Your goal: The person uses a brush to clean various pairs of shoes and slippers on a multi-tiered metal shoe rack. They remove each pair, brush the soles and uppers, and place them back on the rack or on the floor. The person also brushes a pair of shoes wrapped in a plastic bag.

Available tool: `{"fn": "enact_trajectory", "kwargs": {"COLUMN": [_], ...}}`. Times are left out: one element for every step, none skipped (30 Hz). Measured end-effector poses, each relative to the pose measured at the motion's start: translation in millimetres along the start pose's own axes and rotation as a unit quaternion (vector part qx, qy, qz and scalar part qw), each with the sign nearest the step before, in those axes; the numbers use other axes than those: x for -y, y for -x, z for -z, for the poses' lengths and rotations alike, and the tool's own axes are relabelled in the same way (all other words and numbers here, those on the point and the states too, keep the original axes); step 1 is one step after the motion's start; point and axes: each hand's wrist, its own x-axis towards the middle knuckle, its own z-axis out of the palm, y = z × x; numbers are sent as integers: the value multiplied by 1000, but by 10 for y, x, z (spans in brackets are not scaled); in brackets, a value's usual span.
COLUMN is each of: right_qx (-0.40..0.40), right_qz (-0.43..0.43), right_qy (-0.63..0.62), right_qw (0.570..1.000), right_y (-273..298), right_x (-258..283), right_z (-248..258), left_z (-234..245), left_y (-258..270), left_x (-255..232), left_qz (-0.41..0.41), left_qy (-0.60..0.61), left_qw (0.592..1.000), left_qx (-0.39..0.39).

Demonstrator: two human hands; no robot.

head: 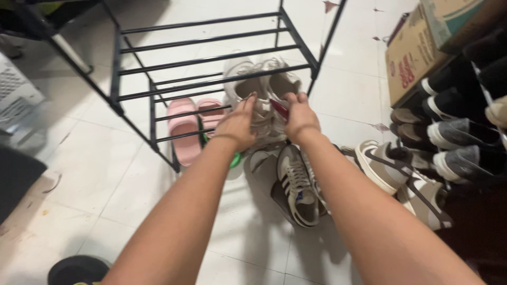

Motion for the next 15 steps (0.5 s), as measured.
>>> {"fn": "enact_trajectory", "kwargs": {"right_qx": [3,-10,-24,-38,-49,-58,-62,-87,-109,-129,-129,-129,-130,-120,-109], "right_qz": [-15,-26,-33,-41,-95,-146,-194,-104,-10,84,96,108,122,121,124], "right_qy": [2,15,26,38,-92,-220,-344,-234,-118,0,7,14,23,47,68], "right_qw": [1000,1000,999,998,990,963,917,963,987,988,987,986,984,984,984], "right_y": [-8,-13,-37,-43,-54,-55,-41,-2,58,108,139,174,205,263,332], "right_x": [19,33,70,90,110,127,158,169,152,157,172,197,225,257,325], "right_z": [0,-8,-23,-31,-23,-11,-21,-30,-30,-36,-27,-10,31,82,135], "left_z": [-5,-29,-53,-77,-77,-73,-67,-48,-15,38,92,153,226,311,425], "left_y": [5,2,-8,-8,-9,-6,20,57,109,178,251,363,489,611,726], "left_x": [16,8,-6,-16,-7,5,23,45,73,104,107,113,114,104,102], "left_qz": [-12,-23,-12,-2,12,7,5,3,-12,-26,-42,-37,-33,-30,-11], "left_qy": [4,8,3,-1,-6,-24,-42,-61,-66,-72,-76,-59,-41,-23,-3], "left_qw": [1000,1000,1000,1000,999,999,998,996,995,994,993,995,995,996,998], "left_qx": [-3,-5,-13,-21,-32,-43,-53,-63,-68,-72,-77,-78,-81,-83,-66]}}
